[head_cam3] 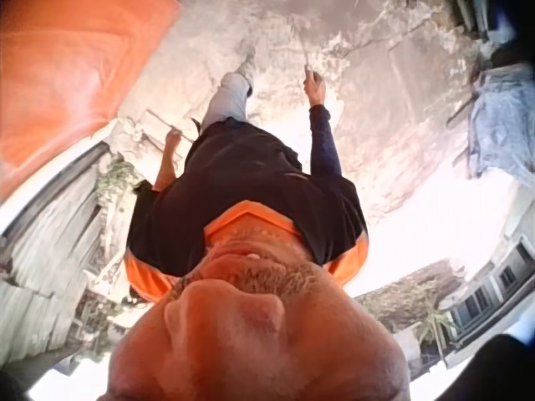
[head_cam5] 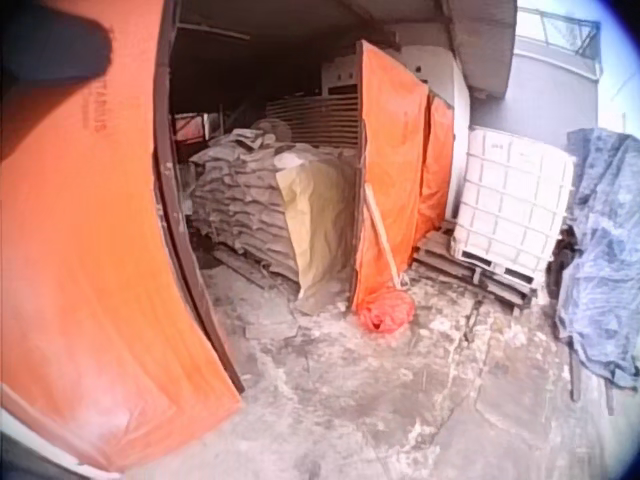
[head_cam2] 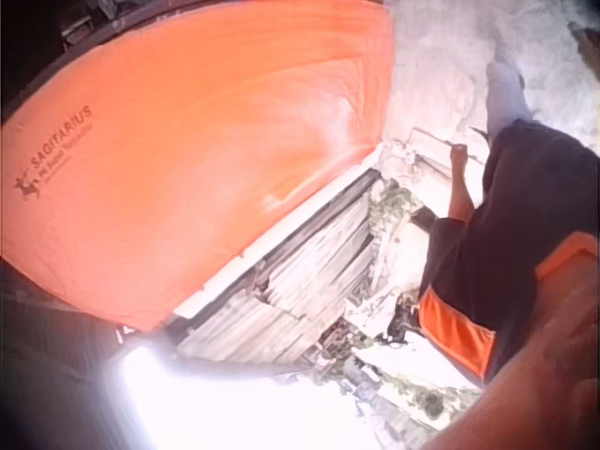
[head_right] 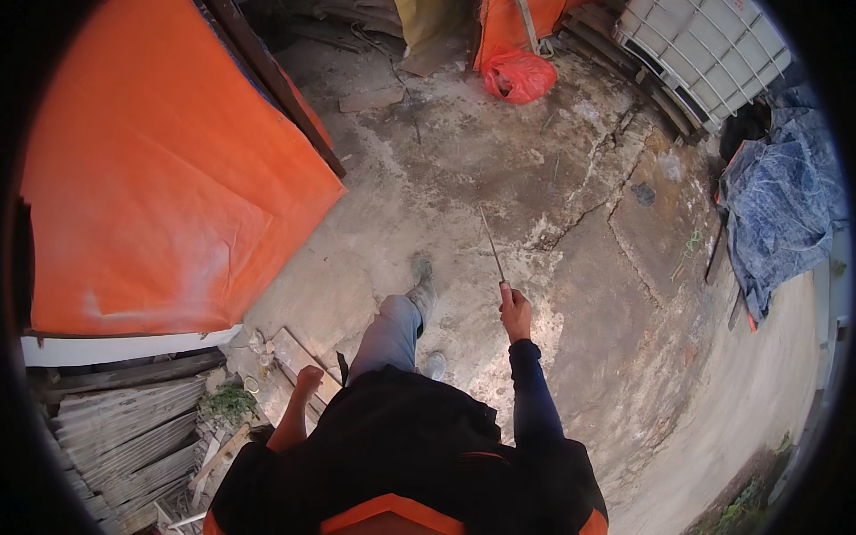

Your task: The person walks through a cluttered workshop, then squats to scrape and pry at a small motorized machine using a metal tool. The person removes a small metal piece and continues to scrape the machine's housing.

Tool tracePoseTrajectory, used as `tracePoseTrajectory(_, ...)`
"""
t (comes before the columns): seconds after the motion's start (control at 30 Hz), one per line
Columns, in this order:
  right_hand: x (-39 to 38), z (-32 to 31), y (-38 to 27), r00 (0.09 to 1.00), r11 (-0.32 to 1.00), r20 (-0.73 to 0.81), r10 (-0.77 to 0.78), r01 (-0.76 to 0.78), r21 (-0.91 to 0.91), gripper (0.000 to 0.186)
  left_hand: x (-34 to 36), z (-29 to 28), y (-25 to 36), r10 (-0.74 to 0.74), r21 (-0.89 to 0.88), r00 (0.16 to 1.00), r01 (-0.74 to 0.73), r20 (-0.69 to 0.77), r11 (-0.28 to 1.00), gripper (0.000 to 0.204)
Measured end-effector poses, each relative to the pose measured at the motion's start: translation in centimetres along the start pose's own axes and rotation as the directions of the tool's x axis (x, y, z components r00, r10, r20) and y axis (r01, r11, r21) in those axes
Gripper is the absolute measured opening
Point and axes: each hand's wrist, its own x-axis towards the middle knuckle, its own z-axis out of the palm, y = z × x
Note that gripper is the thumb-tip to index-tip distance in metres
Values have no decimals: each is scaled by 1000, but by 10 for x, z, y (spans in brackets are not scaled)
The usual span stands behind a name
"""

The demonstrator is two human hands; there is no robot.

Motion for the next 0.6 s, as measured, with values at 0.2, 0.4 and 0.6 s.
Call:
tracePoseTrajectory(0.2,145,33,-79,992,986,109,-58,74,-148,51,75,21,104,-283,242,937,232,205,942,24)
tracePoseTrajectory(0.4,258,-7,-183,994,940,25,-106,109,-323,55,202,-38,373,-114,-13,989,116,99,993,27)
tracePoseTrajectory(0.6,368,17,-250,998,952,-33,-54,41,-303,59,360,-69,559,390,-87,914,-400,-109,913,24)
